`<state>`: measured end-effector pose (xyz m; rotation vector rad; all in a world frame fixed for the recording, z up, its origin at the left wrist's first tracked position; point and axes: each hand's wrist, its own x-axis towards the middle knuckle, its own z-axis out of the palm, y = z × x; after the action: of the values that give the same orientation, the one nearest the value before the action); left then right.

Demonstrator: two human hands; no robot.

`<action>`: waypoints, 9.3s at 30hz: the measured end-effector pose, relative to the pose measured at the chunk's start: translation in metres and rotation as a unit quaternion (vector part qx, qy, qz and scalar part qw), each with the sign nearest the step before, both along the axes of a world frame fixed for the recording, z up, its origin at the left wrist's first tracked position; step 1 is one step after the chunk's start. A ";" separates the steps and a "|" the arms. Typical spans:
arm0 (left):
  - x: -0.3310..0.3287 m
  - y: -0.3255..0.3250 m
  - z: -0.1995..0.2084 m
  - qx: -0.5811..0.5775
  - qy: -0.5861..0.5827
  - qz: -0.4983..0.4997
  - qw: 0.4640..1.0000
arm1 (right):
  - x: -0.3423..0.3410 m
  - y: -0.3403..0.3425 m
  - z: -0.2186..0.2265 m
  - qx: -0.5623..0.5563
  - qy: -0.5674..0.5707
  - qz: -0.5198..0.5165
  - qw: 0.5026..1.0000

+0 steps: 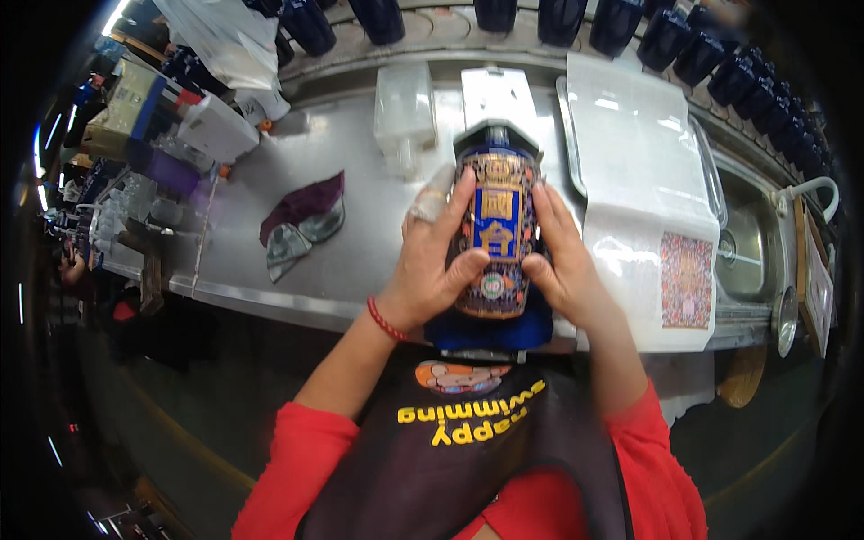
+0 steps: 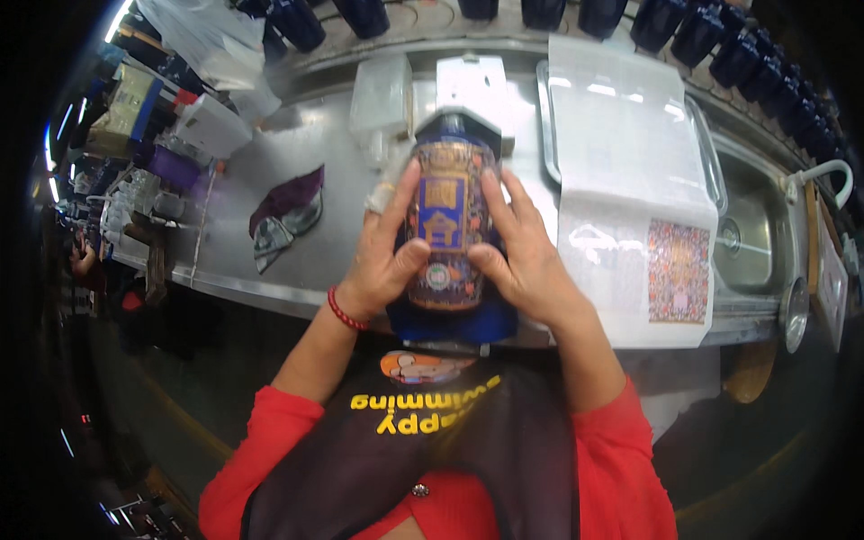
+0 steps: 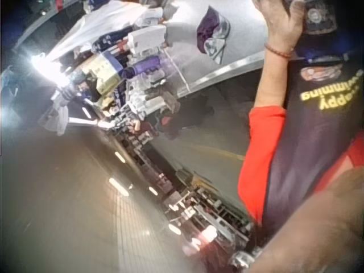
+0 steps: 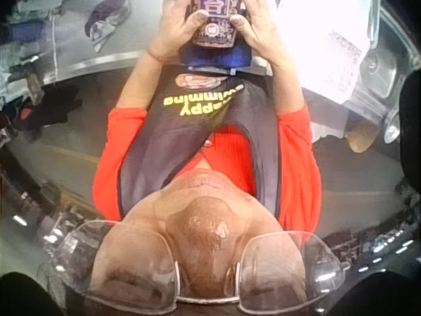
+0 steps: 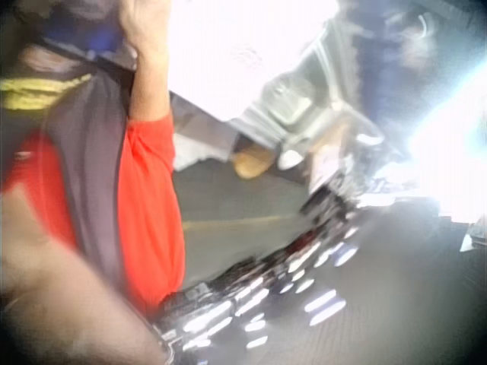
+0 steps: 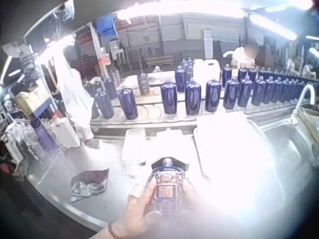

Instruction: The person applies decorative stickers to a blue ceramic bottle, smoothing each with a black squeegee tool. They rotate the bottle to align and press multiple stickers, then place the finished bottle on a nearby rack.

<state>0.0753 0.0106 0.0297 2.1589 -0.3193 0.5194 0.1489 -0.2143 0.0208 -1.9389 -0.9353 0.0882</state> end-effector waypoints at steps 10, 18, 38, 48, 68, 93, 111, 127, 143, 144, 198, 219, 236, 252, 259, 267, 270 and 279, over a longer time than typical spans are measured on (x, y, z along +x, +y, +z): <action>0.002 0.014 -0.010 0.014 0.010 -0.048 0.999 | 0.003 -0.005 -0.011 0.046 0.034 0.047 0.997; 0.003 0.014 -0.007 0.002 0.015 -0.065 0.998 | 0.007 -0.007 -0.009 0.055 0.054 0.065 0.995; 0.008 0.025 0.015 0.121 0.042 -0.038 0.991 | 0.015 -0.009 -0.003 0.073 0.082 0.020 0.994; 0.008 0.021 0.015 0.082 0.063 -0.039 0.994 | 0.016 0.003 -0.005 0.142 0.107 -0.085 0.980; 0.009 0.020 0.012 0.022 0.076 -0.047 0.996 | 0.026 0.015 0.010 0.239 0.109 -0.111 0.959; 0.011 0.020 0.017 0.044 0.068 -0.037 0.996 | 0.042 0.024 0.016 0.170 0.061 -0.115 0.977; 0.042 0.004 0.063 0.117 -0.042 -0.006 0.992 | 0.035 0.021 0.002 0.183 0.099 -0.130 0.969; 0.077 -0.026 0.088 0.337 -0.061 -0.038 0.939 | 0.022 0.018 0.018 0.210 -0.026 -0.146 0.966; 0.086 -0.027 0.078 0.256 -0.091 -0.097 0.958 | 0.024 0.016 0.021 0.215 -0.017 -0.153 0.964; 0.086 -0.027 0.078 0.250 -0.091 -0.101 0.959 | 0.025 0.017 0.021 0.216 -0.011 -0.149 0.965; 0.044 -0.019 0.081 0.223 -0.033 -0.034 0.974 | 0.012 0.001 0.018 0.172 -0.035 -0.078 0.981; 0.042 -0.006 0.084 0.171 -0.022 -0.043 0.984 | 0.010 0.008 0.026 0.140 -0.073 -0.075 0.985; 0.032 0.014 0.069 0.139 -0.032 0.014 0.990 | 0.008 0.025 0.055 0.064 -0.152 -0.099 0.981; 0.025 0.009 0.046 0.123 -0.080 0.064 0.987 | 0.070 0.010 0.040 0.102 0.075 -0.103 0.987; 0.016 0.008 0.025 0.111 -0.069 0.061 0.990 | 0.015 0.013 0.062 0.108 -0.276 -0.135 0.945; 0.015 0.005 0.016 0.101 -0.053 0.071 0.991 | -0.009 0.020 0.032 -0.021 -0.173 -0.130 0.976; 0.015 0.003 0.017 0.104 -0.055 0.073 0.990 | -0.004 0.019 0.026 -0.001 -0.139 -0.139 0.980; 0.009 0.005 0.014 0.053 -0.025 0.063 0.996 | 0.003 0.017 0.014 0.040 -0.057 -0.118 0.991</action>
<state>0.0846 0.0154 0.0438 2.2819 -0.2425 0.6412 0.1521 -0.1972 0.0352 -1.9805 -0.7648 -0.1960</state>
